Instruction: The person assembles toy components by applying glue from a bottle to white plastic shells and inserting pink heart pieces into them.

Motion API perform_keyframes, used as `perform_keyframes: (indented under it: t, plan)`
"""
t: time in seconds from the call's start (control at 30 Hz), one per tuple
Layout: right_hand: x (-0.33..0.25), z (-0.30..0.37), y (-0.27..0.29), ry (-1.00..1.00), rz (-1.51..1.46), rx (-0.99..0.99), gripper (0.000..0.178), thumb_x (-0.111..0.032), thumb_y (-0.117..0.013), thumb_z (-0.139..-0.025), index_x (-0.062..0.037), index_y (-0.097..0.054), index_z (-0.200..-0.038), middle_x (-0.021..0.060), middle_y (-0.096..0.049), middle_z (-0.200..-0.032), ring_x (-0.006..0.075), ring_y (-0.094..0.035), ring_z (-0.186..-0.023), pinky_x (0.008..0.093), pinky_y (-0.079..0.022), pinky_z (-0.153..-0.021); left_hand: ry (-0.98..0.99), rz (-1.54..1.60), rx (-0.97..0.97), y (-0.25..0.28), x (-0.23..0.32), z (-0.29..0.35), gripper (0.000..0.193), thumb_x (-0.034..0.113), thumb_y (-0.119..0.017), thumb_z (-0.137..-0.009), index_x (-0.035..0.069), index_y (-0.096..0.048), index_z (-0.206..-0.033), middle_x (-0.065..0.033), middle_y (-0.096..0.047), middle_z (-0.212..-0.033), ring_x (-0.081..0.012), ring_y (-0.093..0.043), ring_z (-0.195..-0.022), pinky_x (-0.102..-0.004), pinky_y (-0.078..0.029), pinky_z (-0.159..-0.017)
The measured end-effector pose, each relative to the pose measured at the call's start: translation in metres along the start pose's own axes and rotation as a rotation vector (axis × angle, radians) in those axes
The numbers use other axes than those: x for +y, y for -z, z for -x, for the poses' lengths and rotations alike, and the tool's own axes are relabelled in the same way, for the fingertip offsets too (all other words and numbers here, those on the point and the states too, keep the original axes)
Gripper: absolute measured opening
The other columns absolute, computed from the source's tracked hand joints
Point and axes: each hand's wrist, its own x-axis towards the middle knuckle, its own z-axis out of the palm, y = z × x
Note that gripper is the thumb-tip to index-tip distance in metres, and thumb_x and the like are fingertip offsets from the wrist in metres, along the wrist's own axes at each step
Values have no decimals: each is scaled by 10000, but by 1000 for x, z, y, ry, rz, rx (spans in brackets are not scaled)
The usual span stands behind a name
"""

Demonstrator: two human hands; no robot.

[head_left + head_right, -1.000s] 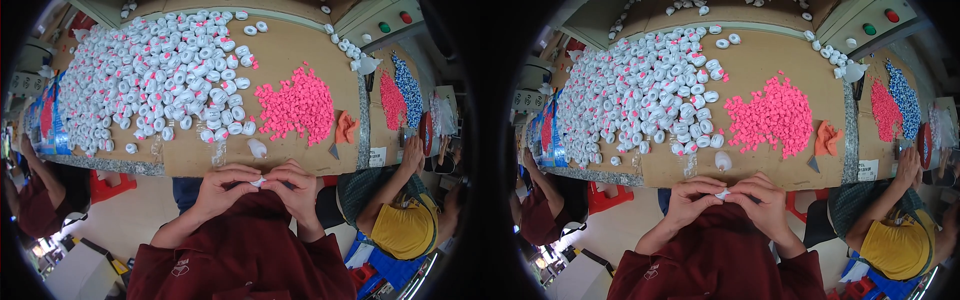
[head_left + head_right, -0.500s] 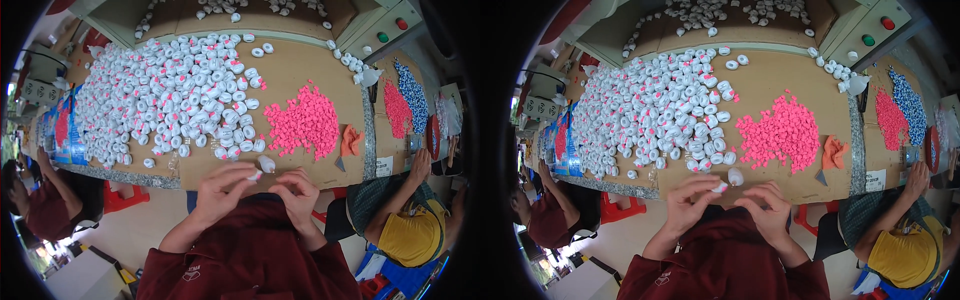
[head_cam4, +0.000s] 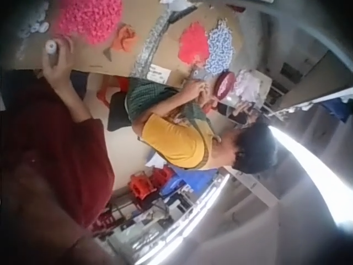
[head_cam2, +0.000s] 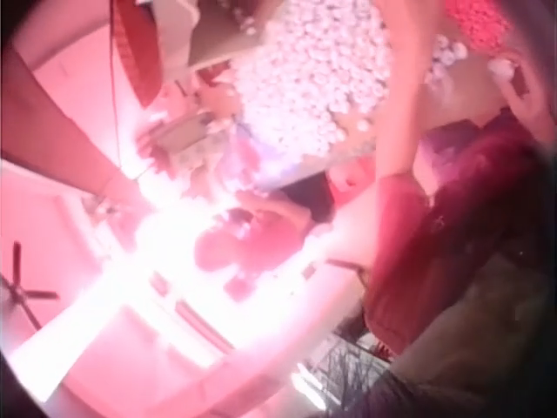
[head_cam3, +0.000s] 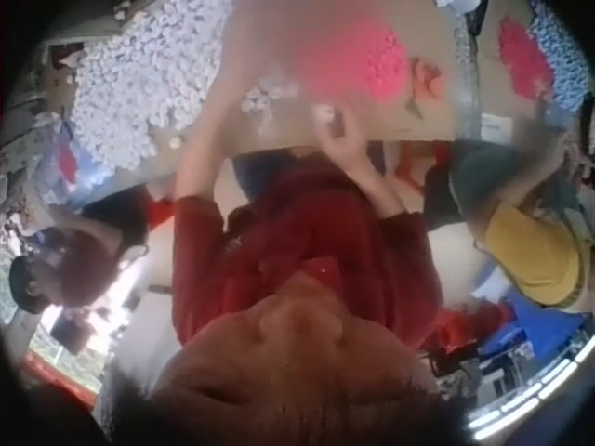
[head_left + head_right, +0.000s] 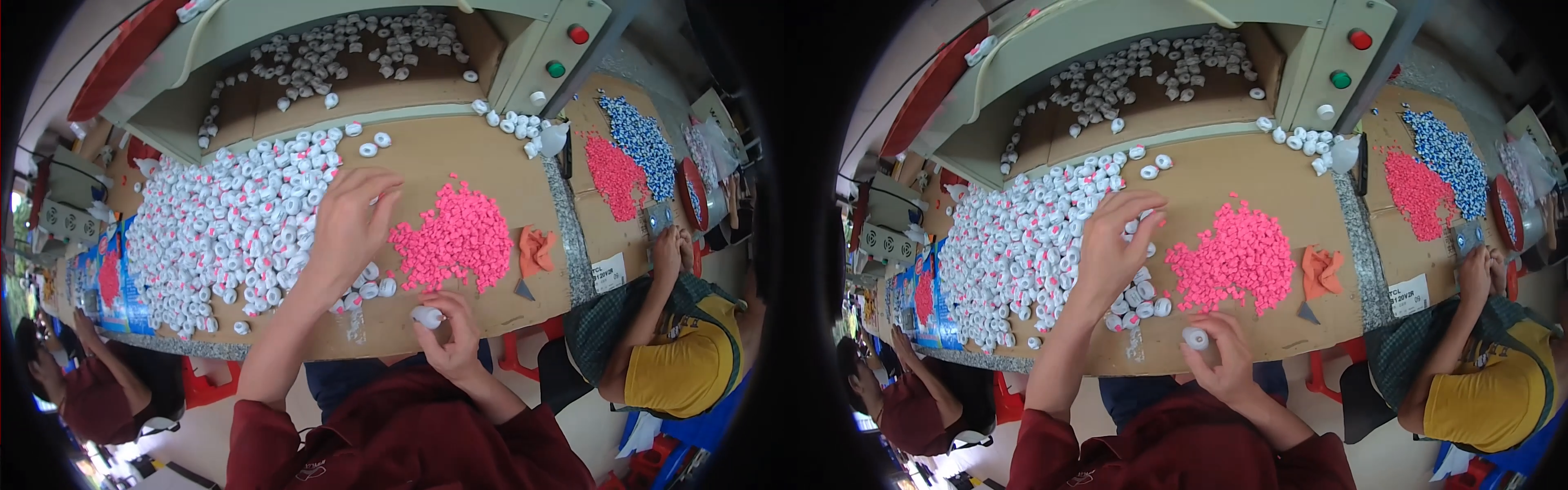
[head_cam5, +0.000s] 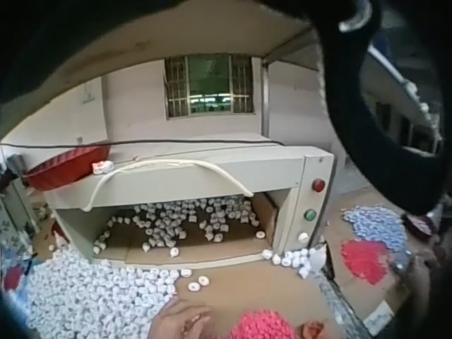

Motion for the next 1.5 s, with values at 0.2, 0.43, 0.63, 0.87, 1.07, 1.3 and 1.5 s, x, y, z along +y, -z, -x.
perform_keyframes:
  t: [0.2,0.43,0.63,0.87,1.07,1.3,1.5]
  plan:
    - [10,11,-2,-18,-145,58,294,10,-665,-688,2,-566,-966,129,-585,-936,220,-580,-837,277,-474,-692,-197,-12,-107,-128,-7,-104,279,129,-625,-761,59,-612,-1031,-103,-553,-1096,-296,-473,-1077,-382,-371,-895]
    - [12,14,-1,52,-193,130,297,-40,-720,-680,-1,-590,-945,116,-618,-889,256,-595,-836,329,-489,-736,-572,-159,-250,-214,15,-148,553,414,-592,-782,29,-516,-1173,-92,-507,-1181,-254,-411,-1127,-396,-310,-904]
    - [14,13,1,74,-231,125,309,-62,-734,-674,-9,-595,-945,95,-625,-889,259,-597,-836,326,-488,-735,-456,-288,-361,-220,5,-140,407,374,-574,-796,74,-568,-1072,-84,-543,-1064,-242,-447,-1049,-405,-299,-889]
    - [14,11,3,98,-229,130,305,-52,-729,-666,-10,-591,-936,94,-620,-868,256,-595,-815,329,-488,-717,-410,-442,-321,-176,-23,-119,256,280,-544,-823,86,-566,-988,-84,-529,-954,-244,-509,-937,-399,-431,-780]
    - [10,8,4,103,-207,110,298,-36,-721,-648,-3,-593,-915,111,-616,-852,267,-590,-803,333,-489,-709,-286,-483,-373,-142,-44,-112,260,287,-546,-844,78,-561,-997,-106,-522,-938,-283,-561,-905,-413,-500,-699]
    - [12,12,4,33,-208,105,291,-32,-713,-644,-1,-596,-909,111,-619,-856,270,-585,-802,336,-486,-713,-89,-263,-280,-73,-36,-68,249,207,-565,-830,42,-581,-1015,-167,-547,-929,-343,-577,-863,-445,-474,-703]
    - [13,11,0,64,-164,49,286,-31,-705,-639,5,-598,-902,113,-621,-859,270,-585,-797,331,-485,-703,-58,-436,-283,-52,-14,-18,238,200,-582,-818,51,-576,-1004,-137,-556,-880,-322,-589,-814,-409,-504,-636]
